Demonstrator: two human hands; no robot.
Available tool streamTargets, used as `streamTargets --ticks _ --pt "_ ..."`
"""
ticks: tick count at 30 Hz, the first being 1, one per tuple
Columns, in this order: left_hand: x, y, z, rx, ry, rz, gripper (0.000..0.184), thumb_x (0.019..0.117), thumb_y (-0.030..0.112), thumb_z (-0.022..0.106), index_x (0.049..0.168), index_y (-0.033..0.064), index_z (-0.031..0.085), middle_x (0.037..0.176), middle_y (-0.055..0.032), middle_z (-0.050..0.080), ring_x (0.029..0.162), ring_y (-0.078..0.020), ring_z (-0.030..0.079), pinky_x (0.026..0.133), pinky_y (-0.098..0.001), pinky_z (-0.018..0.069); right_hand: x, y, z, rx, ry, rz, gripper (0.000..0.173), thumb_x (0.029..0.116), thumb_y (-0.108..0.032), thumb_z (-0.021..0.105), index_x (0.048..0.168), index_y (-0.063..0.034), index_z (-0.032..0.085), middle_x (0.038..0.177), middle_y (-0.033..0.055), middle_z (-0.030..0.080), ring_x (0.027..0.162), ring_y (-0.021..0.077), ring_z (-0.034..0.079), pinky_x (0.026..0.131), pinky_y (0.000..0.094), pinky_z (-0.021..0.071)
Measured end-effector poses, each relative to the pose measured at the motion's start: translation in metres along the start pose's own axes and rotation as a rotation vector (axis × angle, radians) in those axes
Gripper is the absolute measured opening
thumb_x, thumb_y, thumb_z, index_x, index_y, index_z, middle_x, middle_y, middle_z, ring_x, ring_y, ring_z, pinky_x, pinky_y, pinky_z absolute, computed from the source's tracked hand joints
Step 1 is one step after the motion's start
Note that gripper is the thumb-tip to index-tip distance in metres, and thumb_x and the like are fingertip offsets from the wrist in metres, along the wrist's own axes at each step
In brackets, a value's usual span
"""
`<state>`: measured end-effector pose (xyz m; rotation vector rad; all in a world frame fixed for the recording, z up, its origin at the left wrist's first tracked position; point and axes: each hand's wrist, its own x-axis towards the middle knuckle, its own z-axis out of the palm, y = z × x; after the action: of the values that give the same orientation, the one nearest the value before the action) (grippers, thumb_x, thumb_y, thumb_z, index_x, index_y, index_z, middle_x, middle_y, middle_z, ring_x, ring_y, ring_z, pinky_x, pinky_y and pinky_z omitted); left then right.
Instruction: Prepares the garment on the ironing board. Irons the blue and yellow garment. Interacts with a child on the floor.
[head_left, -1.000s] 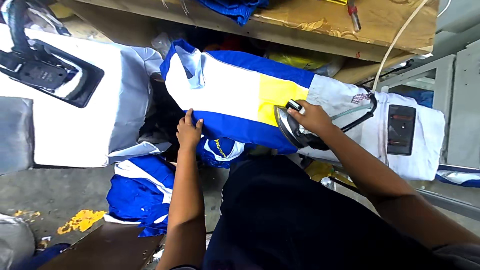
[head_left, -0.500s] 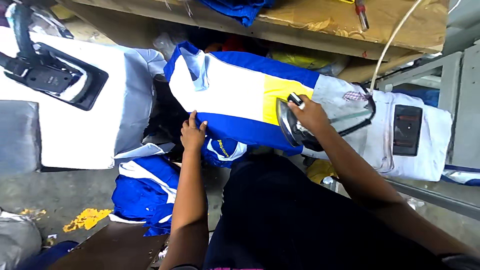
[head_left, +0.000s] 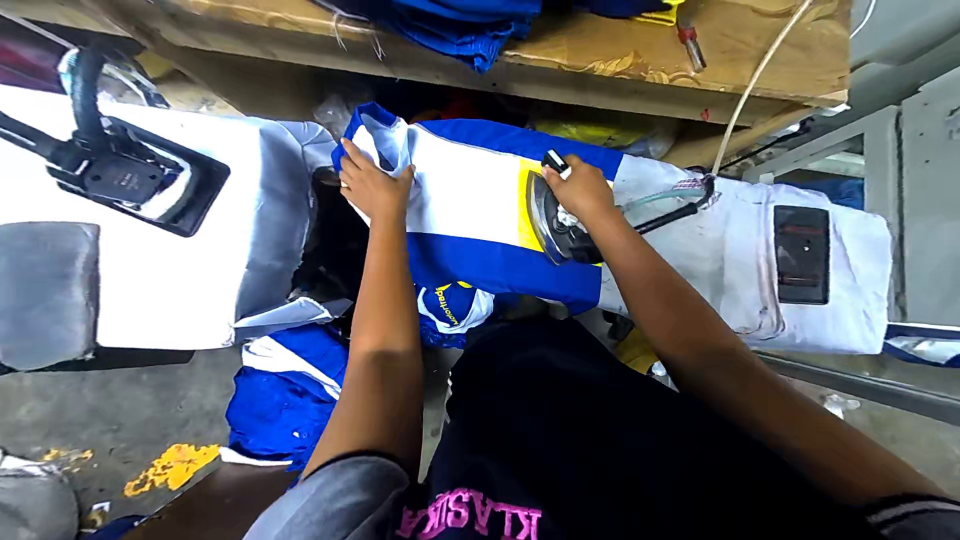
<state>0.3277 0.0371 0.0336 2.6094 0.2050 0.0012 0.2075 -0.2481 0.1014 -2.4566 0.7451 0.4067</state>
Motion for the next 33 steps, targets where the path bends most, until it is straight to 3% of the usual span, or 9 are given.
streamTargets --ticks 2,4,11,14,19,22,25,30,33 --pt "0.019 0.0 0.006 0.033 -0.068 -0.1 0.067 0.0946 0.034 0.066 0.147 -0.0024 0.046 0.143 -0.031 0.054 0.135 -0.0489 0.049 0.108 -0.0709 0.0358 0.005 -0.004 -0.001 0.0 -0.013 -0.007 0.058 0.1071 -0.053 0.047 0.146 -0.0106 0.054 0.125 0.0241 0.068 0.118 0.0428 0.065 0.096 0.0636 0.0505" --pt "0.025 -0.006 0.005 0.001 -0.102 -0.195 0.044 0.0997 0.026 0.054 0.138 0.0036 0.059 0.136 -0.0258 0.062 0.129 -0.0442 0.058 0.101 -0.0685 0.0444 -0.002 0.006 0.0 -0.025 -0.046 -0.039 0.058 0.1069 -0.054 0.047 0.146 -0.0114 0.054 0.123 0.0244 0.069 0.116 0.0437 0.066 0.095 0.0644 0.051" --pt "0.022 -0.03 0.008 -0.351 0.06 -0.146 0.038 0.1009 0.02 0.057 0.13 -0.0035 0.061 0.127 -0.0243 0.066 0.123 -0.0325 0.062 0.108 -0.0497 0.0457 -0.023 0.025 0.004 -0.143 -0.147 -0.19 0.053 0.1055 -0.053 0.052 0.143 -0.0153 0.059 0.108 0.0248 0.072 0.102 0.0464 0.07 0.086 0.067 0.0522" --pt "0.023 -0.032 0.01 -0.423 0.093 -0.131 0.036 0.0995 0.017 0.059 0.127 -0.0053 0.062 0.122 -0.023 0.067 0.118 -0.0282 0.064 0.105 -0.0439 0.0471 -0.007 -0.012 0.009 -0.182 -0.176 -0.244 0.055 0.1053 -0.054 0.051 0.144 -0.0154 0.058 0.112 0.0247 0.072 0.106 0.0458 0.069 0.088 0.0666 0.052" --pt "0.028 -0.033 0.012 -0.431 0.087 -0.146 0.035 0.0983 0.016 0.061 0.126 -0.0056 0.062 0.12 -0.023 0.068 0.115 -0.0281 0.065 0.103 -0.0443 0.0479 0.029 -0.09 0.026 -0.171 -0.167 -0.344 0.055 0.1056 -0.053 0.05 0.141 -0.012 0.059 0.121 0.0208 0.07 0.115 0.0402 0.067 0.094 0.0619 0.0525" --pt "0.027 -0.033 0.014 -0.449 0.094 -0.168 0.034 0.0971 0.014 0.062 0.125 -0.0062 0.062 0.118 -0.0237 0.068 0.114 -0.0285 0.065 0.102 -0.0447 0.048 0.038 -0.111 0.027 -0.14 -0.164 -0.349 0.054 0.1063 -0.051 0.049 0.142 -0.0121 0.058 0.124 0.019 0.07 0.118 0.0377 0.067 0.094 0.0602 0.0526" --pt "0.027 -0.033 0.012 -0.446 0.081 -0.191 0.033 0.0974 0.014 0.062 0.124 -0.0053 0.062 0.119 -0.0235 0.068 0.115 -0.0296 0.065 0.103 -0.046 0.0474 0.027 -0.097 0.025 -0.187 -0.226 -0.407 0.054 0.1068 -0.051 0.049 0.144 -0.0116 0.057 0.123 0.0222 0.069 0.117 0.0414 0.066 0.095 0.0629 0.0516" --pt "0.029 -0.033 0.01 -0.483 0.062 -0.204 0.033 0.0976 0.014 0.062 0.125 -0.0055 0.062 0.122 -0.0235 0.067 0.118 -0.0291 0.064 0.105 -0.0449 0.0472 0.003 -0.047 0.022 -0.306 -0.294 -0.492 0.053 0.1052 -0.054 0.051 0.144 -0.0186 0.058 0.107 0.0235 0.073 0.101 0.0455 0.07 0.084 0.0659 0.0529" --pt "0.033 -0.037 0.012 -0.499 0.051 -0.192 0.034 0.0977 0.013 0.062 0.125 -0.0061 0.062 0.122 -0.0239 0.067 0.118 -0.0297 0.064 0.105 -0.0454 0.0469 0.006 -0.053 0.025 -0.334 -0.279 -0.515 0.054 0.1049 -0.054 0.051 0.144 -0.0187 0.058 0.105 0.023 0.073 0.099 0.0451 0.071 0.083 0.0646 0.0534"
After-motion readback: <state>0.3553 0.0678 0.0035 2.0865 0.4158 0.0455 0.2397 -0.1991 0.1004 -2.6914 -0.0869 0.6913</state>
